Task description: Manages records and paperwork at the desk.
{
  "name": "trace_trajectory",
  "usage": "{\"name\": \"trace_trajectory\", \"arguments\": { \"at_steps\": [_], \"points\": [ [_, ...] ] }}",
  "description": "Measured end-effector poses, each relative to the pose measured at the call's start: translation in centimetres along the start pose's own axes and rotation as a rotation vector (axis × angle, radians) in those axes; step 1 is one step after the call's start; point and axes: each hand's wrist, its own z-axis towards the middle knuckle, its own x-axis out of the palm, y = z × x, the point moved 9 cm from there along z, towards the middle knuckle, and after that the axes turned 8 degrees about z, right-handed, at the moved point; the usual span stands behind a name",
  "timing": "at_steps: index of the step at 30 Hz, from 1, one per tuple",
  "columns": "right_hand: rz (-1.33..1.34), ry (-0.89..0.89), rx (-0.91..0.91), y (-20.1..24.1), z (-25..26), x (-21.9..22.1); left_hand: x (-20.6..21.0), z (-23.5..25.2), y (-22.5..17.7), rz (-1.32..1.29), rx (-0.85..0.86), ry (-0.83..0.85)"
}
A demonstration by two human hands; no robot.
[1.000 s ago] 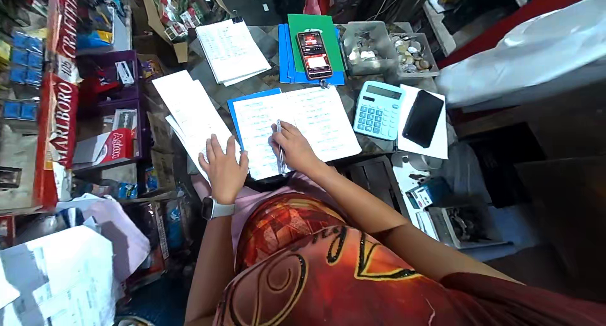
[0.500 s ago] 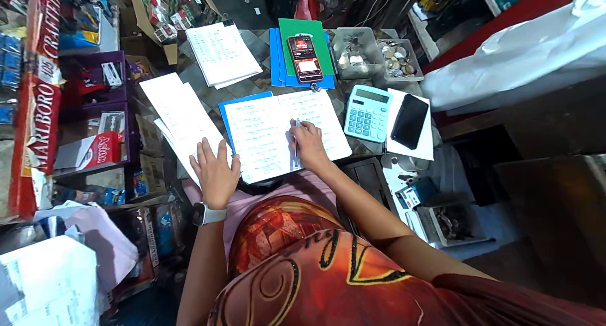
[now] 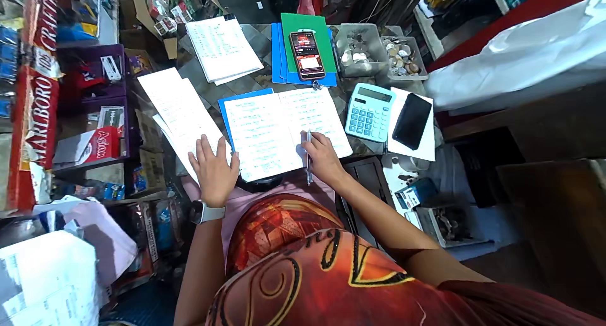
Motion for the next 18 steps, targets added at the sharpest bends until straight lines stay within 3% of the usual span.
{"name": "trace_trajectory", "arguments": {
  "at_steps": [10, 12, 18],
  "points": [
    [0.018, -0.08, 0.004, 1.0, 0.8, -1.2, 0.1, 0.0, -0.2, 0.022, -0.026, 0.019],
    [0.21, -0.074, 0.041, 1.9, 2.2, -1.0, 0.1, -0.2, -0.2, 0.008, -0.055, 0.002],
    [1.176, 0.26, 0.264, 8.5, 11.3, 5.9, -0.2, 0.1, -0.3, -0.046, -0.12, -0.02]
  ]
}}
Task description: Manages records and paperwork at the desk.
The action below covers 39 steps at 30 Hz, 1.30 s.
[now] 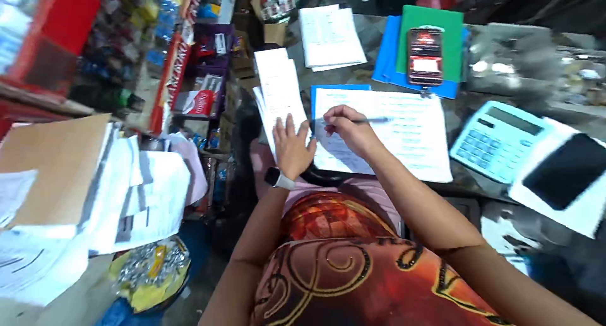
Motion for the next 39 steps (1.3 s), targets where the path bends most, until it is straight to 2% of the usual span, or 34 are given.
{"name": "trace_trajectory", "arguments": {
  "at_steps": [3, 6, 10, 16, 20, 25, 31, 39],
  "points": [
    [0.173, -0.028, 0.053, -0.4, 6.0, 4.0, 0.1, 0.2, -0.3, 0.024, 0.01, 0.03],
    [0.136, -0.016, 0.031, -1.1, 10.4, 7.0, 0.2, 0.3, -0.4, 0.044, 0.022, 0.014],
    [0.009, 0.007, -0.022, -2.9, 13.0, 8.9, 0.3, 0.2, -0.2, 0.05, -0.001, 0.052],
    [0.001, -0.032, -0.044, -3.7, 13.1, 8.8, -0.9, -0.4, 1.0, -0.098, -0.018, 0.003],
    [-0.008, -0.036, -0.062, -3.3, 12.6, 9.1, -0.7, -0.8, 1.4, -0.068, 0.02, 0.008],
    [-0.241, 0.007, -0.119, -2.9, 12.4, 9.5, -0.4, -1.0, 1.3, -0.033, 0.012, 0.029],
    [0.144, -0.109, -0.01, -3.4, 12.2, 6.9, -0.1, -0.9, 1.2, 0.017, 0.035, 0.011],
    [0.307, -0.136, -0.09, 0.3, 10.8, 4.5, 0.1, -0.7, 1.2, 0.016, 0.019, 0.044]
  ]
}}
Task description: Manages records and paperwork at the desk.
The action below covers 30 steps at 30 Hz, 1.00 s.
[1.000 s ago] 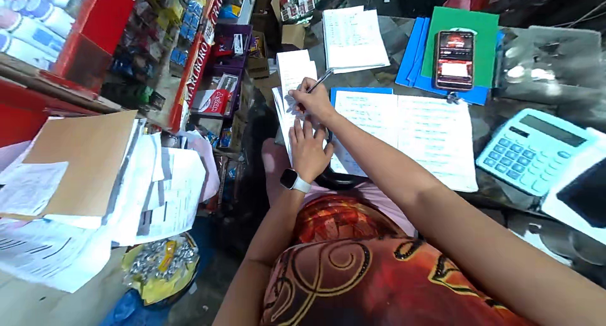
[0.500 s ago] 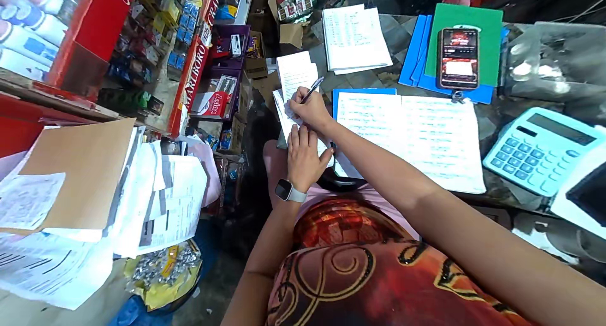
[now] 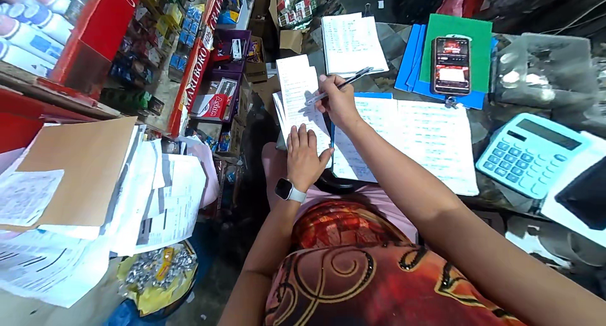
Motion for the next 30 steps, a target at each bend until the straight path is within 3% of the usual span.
{"name": "trace_trajectory", "arguments": {
  "at_steps": [5, 10, 17, 21, 25, 27, 30],
  "points": [
    [-0.126, 0.099, 0.066, -2.0, -0.4, 2.4, -0.2, 0.2, 0.0, -0.03, -0.002, -0.023],
    [-0.332, 0.127, 0.02, -4.7, -0.2, 3.5, -0.5, 0.2, 0.1, -0.037, 0.004, -0.008],
    [-0.567, 0.2, -0.068, -4.8, -0.5, 4.2, -0.4, -0.2, 0.1, -0.042, 0.021, 0.01],
    [-0.374, 0.032, -0.042, -4.6, -0.2, 2.0, -0.1, -0.5, 0.2, -0.026, 0.022, 0.044],
    [-0.13, -0.024, -0.047, -0.8, -2.7, -1.7, 0.2, -0.6, 0.5, -0.029, 0.023, 0.043],
    [-0.266, 0.009, -0.145, 2.3, -5.1, -3.9, 0.0, -0.6, 0.5, -0.031, 0.024, 0.049],
    [-0.679, 0.082, -0.337, 5.9, -9.3, -6.8, -0.2, -0.2, 0.6, -0.01, 0.03, 0.04]
  ]
}}
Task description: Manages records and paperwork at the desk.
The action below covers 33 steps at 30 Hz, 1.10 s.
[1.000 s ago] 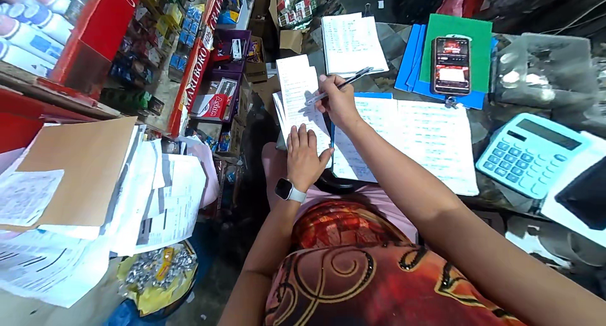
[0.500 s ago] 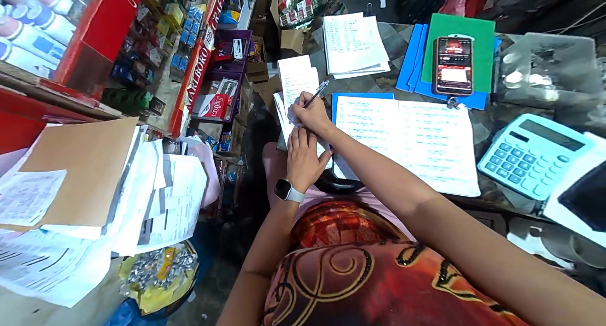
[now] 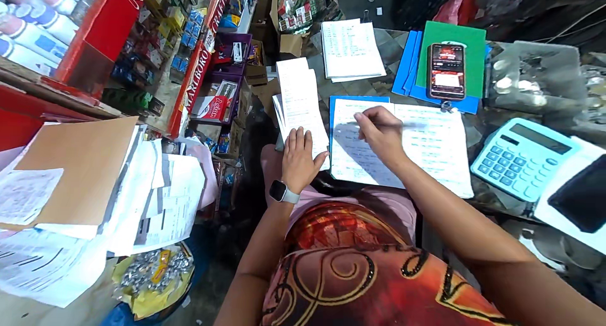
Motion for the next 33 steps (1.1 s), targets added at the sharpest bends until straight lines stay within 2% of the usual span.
{"name": "trace_trajectory", "arguments": {
  "at_steps": [3, 6, 10, 25, 33],
  "points": [
    [-0.373, 0.123, -0.156, 0.5, -3.1, -1.2, -0.4, 0.5, 0.2, -0.009, 0.001, -0.028],
    [-0.475, 0.161, -0.138, -0.6, -5.8, -0.9, -0.5, 0.9, 0.3, 0.003, -0.003, -0.018],
    [-0.484, 0.158, -0.113, -2.6, -7.8, -0.2, -0.4, 1.3, 0.5, 0.036, 0.001, -0.022],
    [-0.476, 0.163, -0.113, -2.8, -7.8, -0.1, -0.5, 1.3, 0.1, 0.074, -0.007, -0.044],
    [-0.485, 0.153, -0.122, -2.7, -7.8, -0.2, -0.6, 1.0, -0.9, 0.079, -0.045, 0.061]
  ]
}}
